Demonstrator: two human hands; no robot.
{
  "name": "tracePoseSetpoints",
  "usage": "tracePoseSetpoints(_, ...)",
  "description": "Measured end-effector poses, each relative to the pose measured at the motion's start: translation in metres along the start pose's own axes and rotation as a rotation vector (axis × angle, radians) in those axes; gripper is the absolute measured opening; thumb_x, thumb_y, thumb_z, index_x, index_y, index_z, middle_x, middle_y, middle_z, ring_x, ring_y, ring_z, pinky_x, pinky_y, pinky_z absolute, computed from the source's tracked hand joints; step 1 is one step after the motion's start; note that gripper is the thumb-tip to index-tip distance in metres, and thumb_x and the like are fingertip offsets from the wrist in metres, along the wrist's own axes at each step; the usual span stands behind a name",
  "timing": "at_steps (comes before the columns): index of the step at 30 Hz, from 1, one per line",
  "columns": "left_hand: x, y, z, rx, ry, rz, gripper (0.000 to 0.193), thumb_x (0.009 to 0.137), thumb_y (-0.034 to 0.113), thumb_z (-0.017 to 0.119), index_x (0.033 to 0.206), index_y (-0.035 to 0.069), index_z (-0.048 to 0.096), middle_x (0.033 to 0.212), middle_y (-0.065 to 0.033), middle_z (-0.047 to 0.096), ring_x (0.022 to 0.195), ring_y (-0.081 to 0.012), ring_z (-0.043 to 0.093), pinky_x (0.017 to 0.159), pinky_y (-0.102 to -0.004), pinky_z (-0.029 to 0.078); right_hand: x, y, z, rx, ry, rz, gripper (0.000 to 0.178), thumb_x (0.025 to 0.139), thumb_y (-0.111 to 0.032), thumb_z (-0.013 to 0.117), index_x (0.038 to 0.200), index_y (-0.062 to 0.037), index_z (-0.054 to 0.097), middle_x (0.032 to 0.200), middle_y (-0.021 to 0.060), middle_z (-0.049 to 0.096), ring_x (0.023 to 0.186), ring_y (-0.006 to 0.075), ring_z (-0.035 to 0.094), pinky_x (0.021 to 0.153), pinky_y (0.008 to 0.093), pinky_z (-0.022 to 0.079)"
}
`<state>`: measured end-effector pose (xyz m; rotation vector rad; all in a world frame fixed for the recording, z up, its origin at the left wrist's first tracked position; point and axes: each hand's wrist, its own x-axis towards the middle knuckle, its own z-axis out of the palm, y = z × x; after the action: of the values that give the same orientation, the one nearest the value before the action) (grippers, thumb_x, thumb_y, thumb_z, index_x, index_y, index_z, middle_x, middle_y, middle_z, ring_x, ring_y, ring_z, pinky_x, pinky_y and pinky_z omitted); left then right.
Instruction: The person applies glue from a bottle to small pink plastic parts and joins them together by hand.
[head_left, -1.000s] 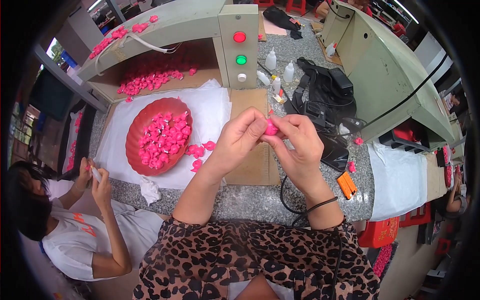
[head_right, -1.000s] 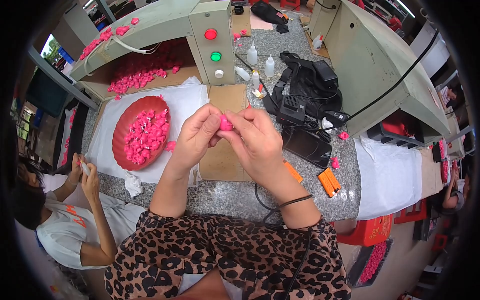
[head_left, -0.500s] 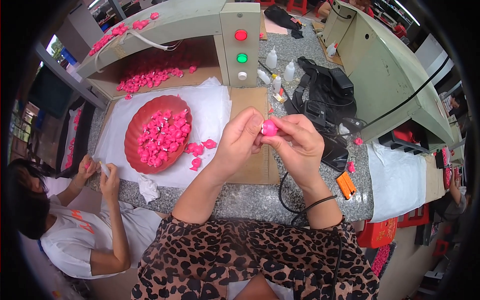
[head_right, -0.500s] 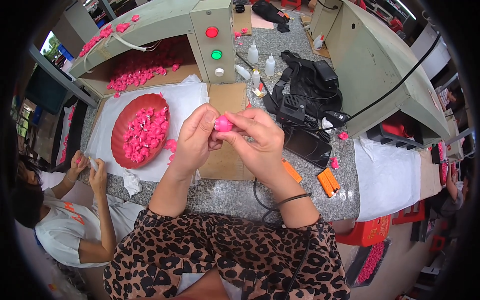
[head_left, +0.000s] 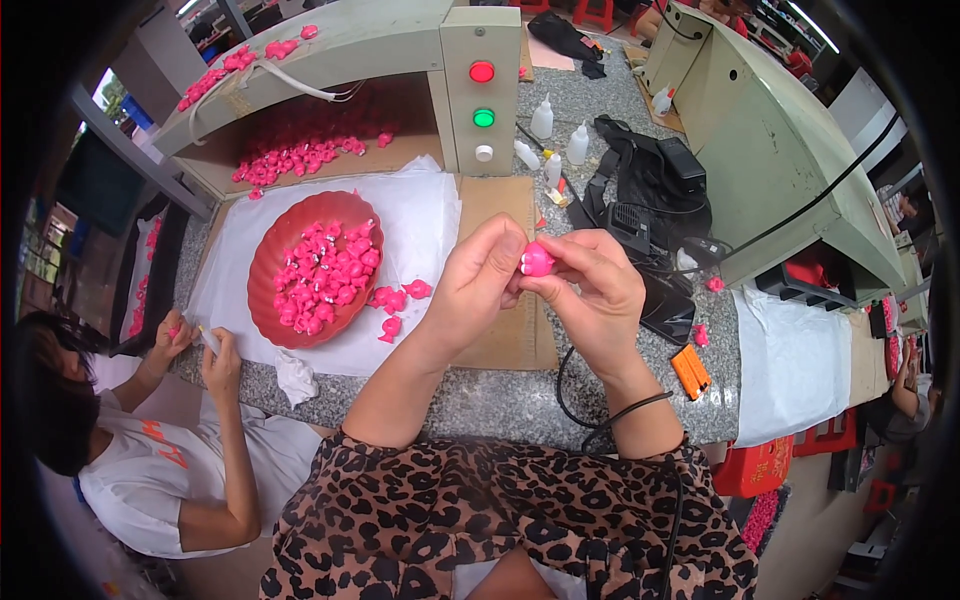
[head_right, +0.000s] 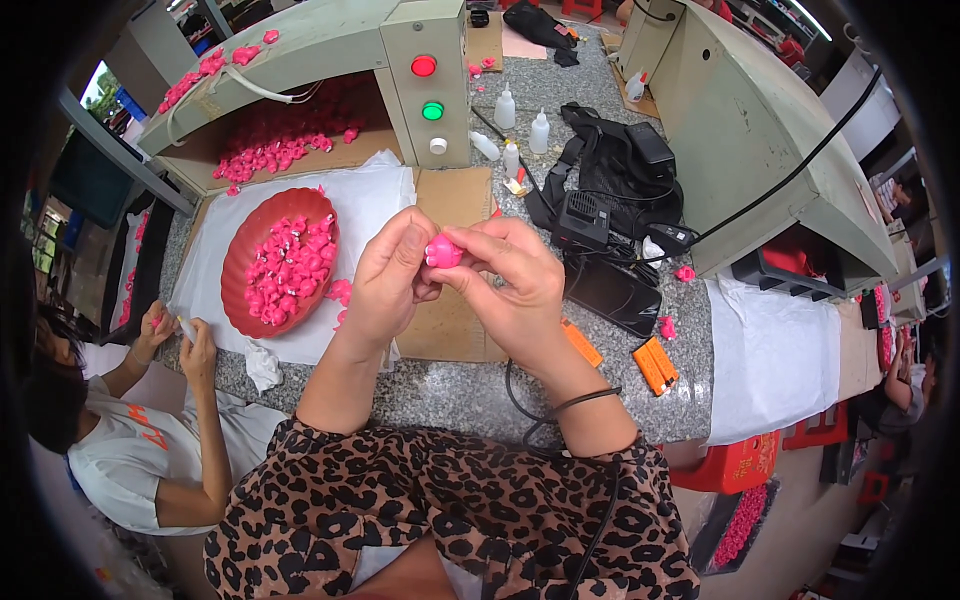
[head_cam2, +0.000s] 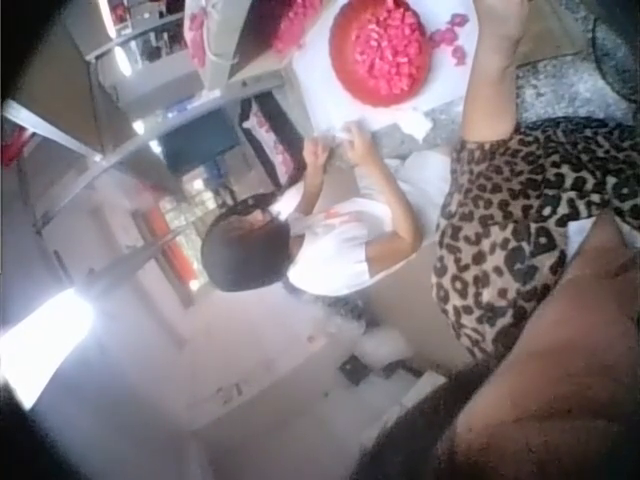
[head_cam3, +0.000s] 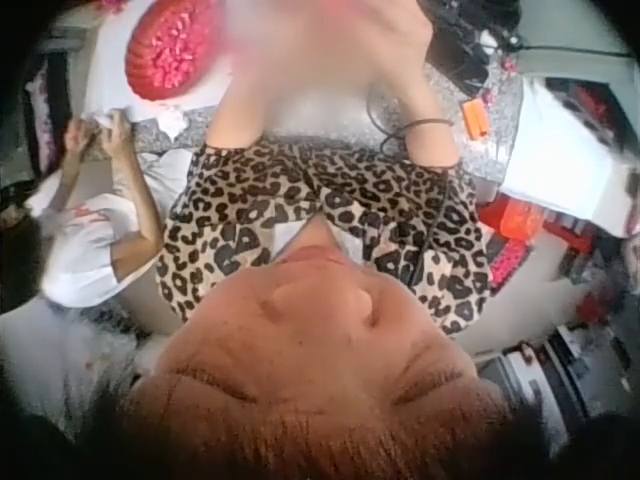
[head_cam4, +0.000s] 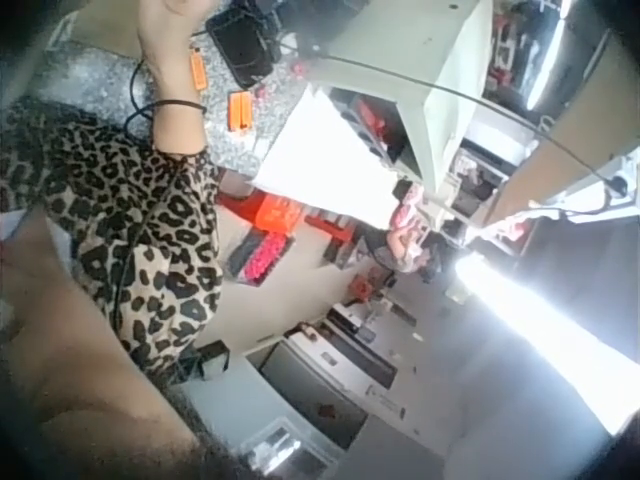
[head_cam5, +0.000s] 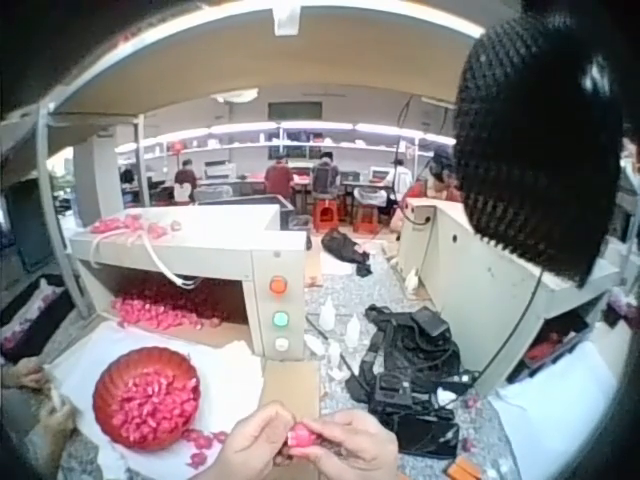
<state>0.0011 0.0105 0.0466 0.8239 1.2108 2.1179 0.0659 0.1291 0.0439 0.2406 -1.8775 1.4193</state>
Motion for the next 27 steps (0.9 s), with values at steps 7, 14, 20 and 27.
tracePoseSetpoints(7, -0.0004, -0.0003, -0.0014, 0.029, -0.022, 0.024, 0.024, 0.090, 0.028, 0.037, 0.077, 0.008, 0.040, 0.063, 0.0034, 0.038, 0.052, -0.0016, 0.031, 0.042, -0.0155, 0.024, 0.0002, -0.0018, -0.0004, -0.019, -0.001, -0.009, 0.032, 0.062, -0.001, 0.070, 0.092, -0.0019, 0.061, 0.083, 0.0067, 0.053, 0.070, 0.0126, 0.057, 0.060, 0.0219, 0.049)
tracePoseSetpoints(14, -0.0013, 0.0013, -0.0005, 0.075, -0.016, 0.035, 0.022, 0.090, 0.025, 0.037, 0.079, 0.007, 0.040, 0.066, 0.0034, 0.038, 0.053, -0.0018, 0.031, 0.044, -0.0153, 0.025, 0.0006, -0.0036, -0.0004, -0.062, 0.009, -0.049, 0.031, 0.062, -0.002, 0.069, 0.092, -0.0025, 0.061, 0.084, 0.0069, 0.054, 0.071, 0.0131, 0.057, 0.062, 0.0223, 0.049)
tracePoseSetpoints(20, -0.0018, 0.0010, -0.0016, 0.111, -0.033, 0.056, 0.021, 0.090, 0.024, 0.038, 0.078, 0.007, 0.041, 0.066, 0.0029, 0.039, 0.054, -0.0024, 0.032, 0.045, -0.0159, 0.027, -0.0006, -0.0029, -0.0008, -0.046, 0.014, -0.050, 0.029, 0.063, 0.000, 0.068, 0.091, -0.0029, 0.061, 0.087, 0.0073, 0.054, 0.075, 0.0144, 0.057, 0.065, 0.0236, 0.049)
tracePoseSetpoints(27, -0.0008, -0.0002, -0.0036, 0.219, -0.039, 0.128, 0.019, 0.090, 0.023, 0.038, 0.081, 0.007, 0.040, 0.067, 0.0022, 0.042, 0.052, -0.0024, 0.033, 0.044, -0.0157, 0.026, -0.0012, -0.0025, -0.0001, -0.013, 0.015, -0.031, 0.028, 0.064, 0.002, 0.066, 0.091, -0.0040, 0.061, 0.088, 0.0079, 0.054, 0.079, 0.0157, 0.056, 0.067, 0.0243, 0.049)
